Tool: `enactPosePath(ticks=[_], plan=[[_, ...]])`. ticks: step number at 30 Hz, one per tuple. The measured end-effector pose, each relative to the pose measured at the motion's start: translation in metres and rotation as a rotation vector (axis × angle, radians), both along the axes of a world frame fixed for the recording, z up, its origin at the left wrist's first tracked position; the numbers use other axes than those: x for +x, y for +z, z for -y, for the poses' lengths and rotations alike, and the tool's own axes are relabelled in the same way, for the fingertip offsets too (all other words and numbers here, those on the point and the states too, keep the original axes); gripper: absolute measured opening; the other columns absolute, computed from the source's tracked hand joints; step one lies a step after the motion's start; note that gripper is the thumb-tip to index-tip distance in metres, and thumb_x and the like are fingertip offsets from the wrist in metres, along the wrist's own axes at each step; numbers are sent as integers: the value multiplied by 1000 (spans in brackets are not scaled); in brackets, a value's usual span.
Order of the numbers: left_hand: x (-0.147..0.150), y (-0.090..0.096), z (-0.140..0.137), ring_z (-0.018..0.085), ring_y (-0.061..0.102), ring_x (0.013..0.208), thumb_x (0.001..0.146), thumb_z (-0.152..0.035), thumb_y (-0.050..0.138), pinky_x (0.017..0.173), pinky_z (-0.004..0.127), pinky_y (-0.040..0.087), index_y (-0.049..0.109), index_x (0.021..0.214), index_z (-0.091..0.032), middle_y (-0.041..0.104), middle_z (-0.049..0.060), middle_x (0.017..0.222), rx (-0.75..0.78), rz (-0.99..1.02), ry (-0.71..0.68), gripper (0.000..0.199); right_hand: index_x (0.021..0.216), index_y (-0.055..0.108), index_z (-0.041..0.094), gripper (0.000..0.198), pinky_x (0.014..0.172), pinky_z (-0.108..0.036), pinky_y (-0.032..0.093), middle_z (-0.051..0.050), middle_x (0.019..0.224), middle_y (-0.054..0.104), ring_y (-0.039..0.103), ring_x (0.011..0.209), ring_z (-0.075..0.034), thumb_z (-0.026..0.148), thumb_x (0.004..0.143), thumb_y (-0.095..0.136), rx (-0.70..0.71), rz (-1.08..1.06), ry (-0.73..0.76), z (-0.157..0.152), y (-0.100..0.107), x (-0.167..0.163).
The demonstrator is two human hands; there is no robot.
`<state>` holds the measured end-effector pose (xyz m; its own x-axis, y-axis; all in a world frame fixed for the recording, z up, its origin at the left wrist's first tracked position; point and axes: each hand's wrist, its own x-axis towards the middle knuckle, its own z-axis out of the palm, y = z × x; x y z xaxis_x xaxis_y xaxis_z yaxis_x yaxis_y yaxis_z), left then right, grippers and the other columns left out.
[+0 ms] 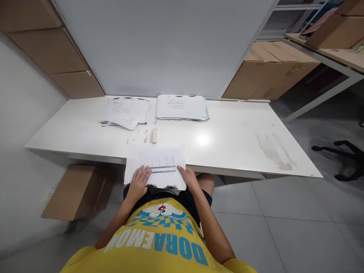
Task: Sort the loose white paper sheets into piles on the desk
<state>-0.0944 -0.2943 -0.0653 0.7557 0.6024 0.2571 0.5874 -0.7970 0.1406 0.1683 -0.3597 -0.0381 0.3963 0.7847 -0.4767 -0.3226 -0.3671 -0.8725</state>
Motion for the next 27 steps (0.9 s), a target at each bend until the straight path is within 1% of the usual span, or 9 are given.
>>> enactPosePath(ticks=[3, 7, 9, 12, 15, 18, 21, 23, 27], plan=[[2, 8, -8, 29, 26, 146, 68, -2, 45, 120, 51, 24, 39, 149, -19, 40, 8, 153, -16, -31, -9, 83, 76, 73, 17, 42, 67, -38, 57, -9, 79, 76, 71, 77, -30, 56, 63, 78, 16, -35, 67, -5, 2, -1], [3, 17, -13, 30, 31, 144, 69, -3, 46, 118, 51, 26, 40, 148, -18, 44, 9, 150, -35, -55, 12, 81, 76, 70, 19, 34, 70, -38, 58, -10, 84, 76, 71, 76, -29, 53, 68, 74, 41, -72, 59, -13, 9, 1], [1, 25, -12, 32, 24, 147, 70, -6, 50, 119, 53, 24, 38, 149, -18, 39, 9, 153, -44, -53, -8, 81, 76, 69, 21, 29, 70, -38, 57, -10, 85, 75, 70, 76, -29, 49, 69, 73, 43, -89, 63, -17, 14, 2], [-3, 43, -9, 32, 17, 149, 80, -20, 56, 120, 51, 22, 29, 153, -19, 28, 8, 159, -99, -66, -135, 78, 73, 67, 21, 26, 65, -38, 56, -10, 77, 74, 70, 71, -29, 45, 68, 73, 9, -104, 74, -19, 20, 2], [-5, 62, -11, 28, 16, 149, 90, -36, 54, 121, 48, 22, 22, 155, -20, 26, 8, 160, -145, -57, -204, 74, 72, 66, 20, 27, 60, -37, 55, -10, 73, 73, 68, 66, -28, 45, 66, 73, -13, -125, 86, -20, 23, 1], [-4, 75, -26, 26, 17, 149, 96, -41, 46, 121, 46, 21, 26, 153, -22, 29, 7, 159, -155, -57, -161, 63, 73, 65, 21, 27, 61, -38, 55, -10, 79, 74, 69, 68, -29, 46, 68, 71, 20, -140, 94, -22, 22, 0], [1, 78, -53, 28, 19, 148, 98, -42, 40, 121, 46, 20, 33, 151, -22, 30, 6, 158, -181, -117, -98, 57, 74, 64, 22, 26, 65, -39, 55, -10, 83, 74, 69, 72, -29, 47, 70, 68, 51, -124, 62, -28, 18, -1], [6, 76, -72, 28, 21, 148, 99, -42, 38, 120, 46, 21, 36, 150, -22, 31, 5, 158, -200, -159, -77, 55, 76, 64, 22, 28, 65, -39, 54, -11, 84, 74, 68, 72, -29, 49, 72, 64, 47, -49, 70, -34, 15, 0], [20, 68, -97, 30, 17, 149, 98, -41, 40, 121, 50, 15, 43, 146, -21, 34, 7, 156, -142, -198, -59, 52, 77, 63, 21, 30, 67, -36, 50, -11, 86, 72, 65, 79, -28, 49, 80, 53, 16, 302, 132, -47, 15, 6]])
